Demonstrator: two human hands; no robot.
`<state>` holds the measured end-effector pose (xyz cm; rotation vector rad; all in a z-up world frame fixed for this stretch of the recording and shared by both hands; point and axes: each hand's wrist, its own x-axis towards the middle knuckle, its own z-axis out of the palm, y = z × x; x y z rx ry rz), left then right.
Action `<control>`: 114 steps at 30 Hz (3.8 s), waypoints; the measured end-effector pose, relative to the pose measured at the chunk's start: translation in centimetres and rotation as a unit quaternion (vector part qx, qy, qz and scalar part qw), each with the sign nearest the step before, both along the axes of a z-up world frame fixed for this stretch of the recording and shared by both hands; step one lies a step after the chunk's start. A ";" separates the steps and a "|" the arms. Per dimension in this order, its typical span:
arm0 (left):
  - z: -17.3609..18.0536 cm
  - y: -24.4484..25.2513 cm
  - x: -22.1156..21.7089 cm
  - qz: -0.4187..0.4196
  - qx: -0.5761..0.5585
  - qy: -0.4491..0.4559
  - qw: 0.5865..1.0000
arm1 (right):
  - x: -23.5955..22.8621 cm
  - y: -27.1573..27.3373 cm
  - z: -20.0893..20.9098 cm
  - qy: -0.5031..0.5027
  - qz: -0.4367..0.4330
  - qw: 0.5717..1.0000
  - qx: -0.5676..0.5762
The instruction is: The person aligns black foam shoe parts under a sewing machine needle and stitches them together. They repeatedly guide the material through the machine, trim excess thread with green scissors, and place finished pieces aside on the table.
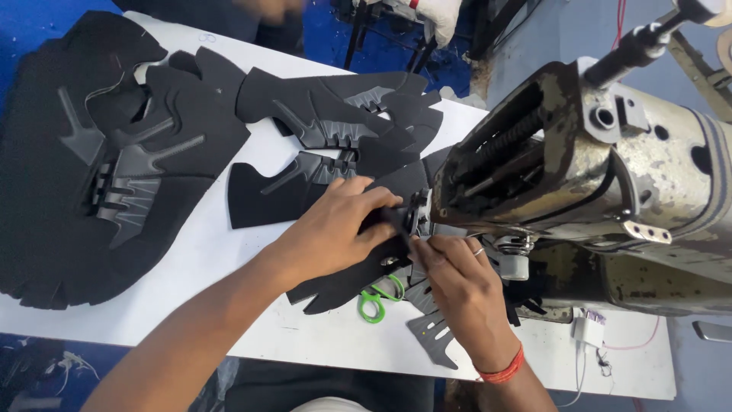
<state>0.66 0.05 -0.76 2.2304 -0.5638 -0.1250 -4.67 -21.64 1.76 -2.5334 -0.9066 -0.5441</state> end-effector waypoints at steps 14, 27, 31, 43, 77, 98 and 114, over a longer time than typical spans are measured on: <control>0.9 0.1 0.9 0.029 -0.114 0.061 0.991 | 0.6 0.1 -2.4 -0.093 -0.001 0.995 0.036; 0.5 -1.1 0.6 0.067 -0.036 0.102 0.992 | 1.3 -0.3 -0.9 0.000 0.009 0.999 0.040; -0.8 -1.4 0.5 0.071 -0.043 0.073 0.994 | 1.2 -0.4 -0.4 0.034 0.012 0.998 0.045; -0.2 -1.7 0.2 0.078 -0.030 0.067 0.994 | 0.2 -2.9 -1.4 0.095 0.009 0.991 0.096; 0.2 -2.9 0.1 0.090 -0.034 0.017 0.995 | 0.0 -2.7 -2.2 -0.027 -0.035 0.999 0.026; 1.3 -2.2 3.4 -0.040 0.049 0.009 0.998 | -0.9 -1.6 -3.1 -0.037 -0.084 0.993 0.070; 2.2 -1.5 4.3 -0.022 0.010 0.137 0.990 | -6.1 -1.1 -6.4 0.131 -0.184 0.950 0.215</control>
